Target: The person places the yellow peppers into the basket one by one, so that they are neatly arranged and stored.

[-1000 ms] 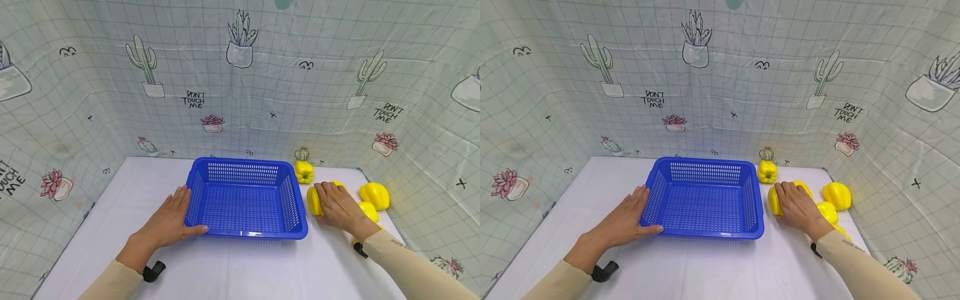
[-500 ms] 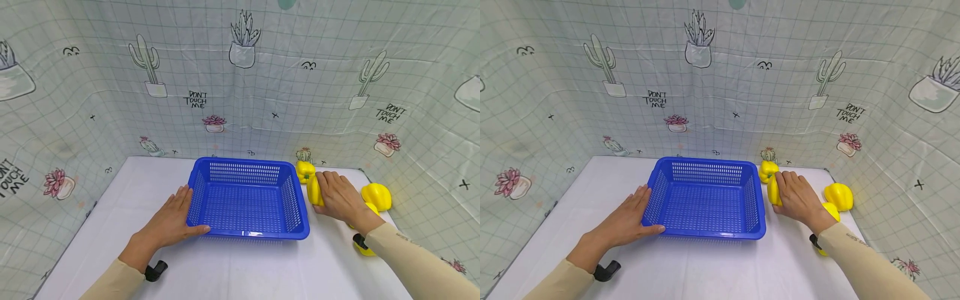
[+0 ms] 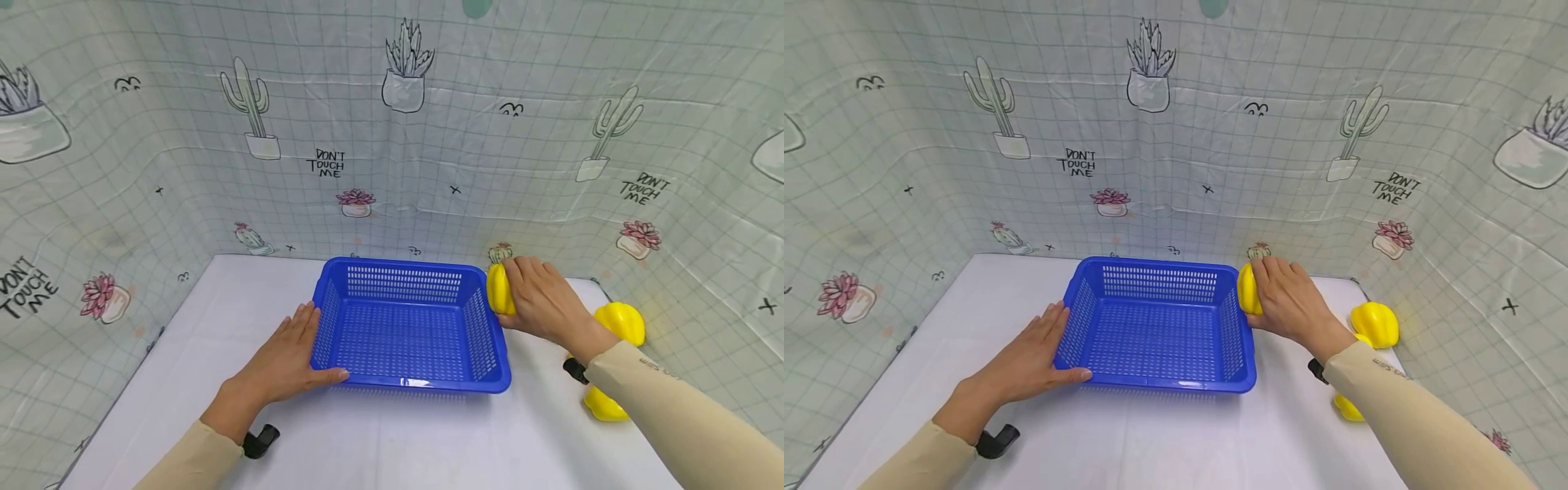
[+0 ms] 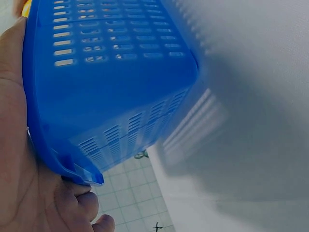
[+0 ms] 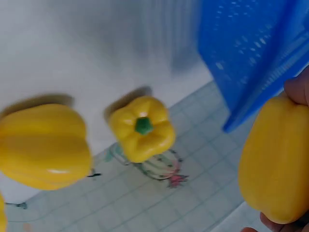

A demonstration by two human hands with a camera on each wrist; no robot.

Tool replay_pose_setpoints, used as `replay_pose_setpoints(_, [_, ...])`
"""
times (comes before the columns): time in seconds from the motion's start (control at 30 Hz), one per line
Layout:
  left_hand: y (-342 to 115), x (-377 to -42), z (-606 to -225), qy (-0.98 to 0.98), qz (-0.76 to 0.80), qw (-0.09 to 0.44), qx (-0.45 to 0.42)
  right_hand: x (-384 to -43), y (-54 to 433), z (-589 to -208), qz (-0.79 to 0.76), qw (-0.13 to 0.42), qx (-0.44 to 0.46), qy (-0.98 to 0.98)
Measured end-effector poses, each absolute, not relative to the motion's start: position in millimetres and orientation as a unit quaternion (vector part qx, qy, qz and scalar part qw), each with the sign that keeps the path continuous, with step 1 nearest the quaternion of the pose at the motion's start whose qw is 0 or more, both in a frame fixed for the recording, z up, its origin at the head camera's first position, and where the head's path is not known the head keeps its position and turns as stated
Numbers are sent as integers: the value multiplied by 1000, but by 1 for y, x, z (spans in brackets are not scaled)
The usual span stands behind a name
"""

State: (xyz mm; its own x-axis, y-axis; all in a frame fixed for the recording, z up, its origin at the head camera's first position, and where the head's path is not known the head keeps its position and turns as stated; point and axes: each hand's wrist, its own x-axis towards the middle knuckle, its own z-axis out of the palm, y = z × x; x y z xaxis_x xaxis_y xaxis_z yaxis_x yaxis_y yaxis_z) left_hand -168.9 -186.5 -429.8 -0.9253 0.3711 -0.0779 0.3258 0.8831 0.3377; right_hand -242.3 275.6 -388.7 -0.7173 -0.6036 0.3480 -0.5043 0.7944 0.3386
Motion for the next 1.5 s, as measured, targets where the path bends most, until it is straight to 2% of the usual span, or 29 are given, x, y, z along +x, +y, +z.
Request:
replay_pose_setpoints(0.33, [-188,-170,-432,969,154,69,180,-265,204,-376,-73,237,342,-906])
replay_pose_setpoints(0.7, [-189,-171,-432,971,148,72,174,-285,109,-396,-56,207,378,-901])
replay_pose_setpoints(0.8, [-188,-171,-432,971,148,70,176,-290,89,-407,-55,188,384,-902])
replay_pose_setpoints(1.1, [-187,-171,-434,969,148,68,186,-302,49,-443,-44,83,359,-928])
replay_pose_setpoints(1.5, [-188,-171,-433,971,145,75,176,-310,30,-465,-63,38,341,-937])
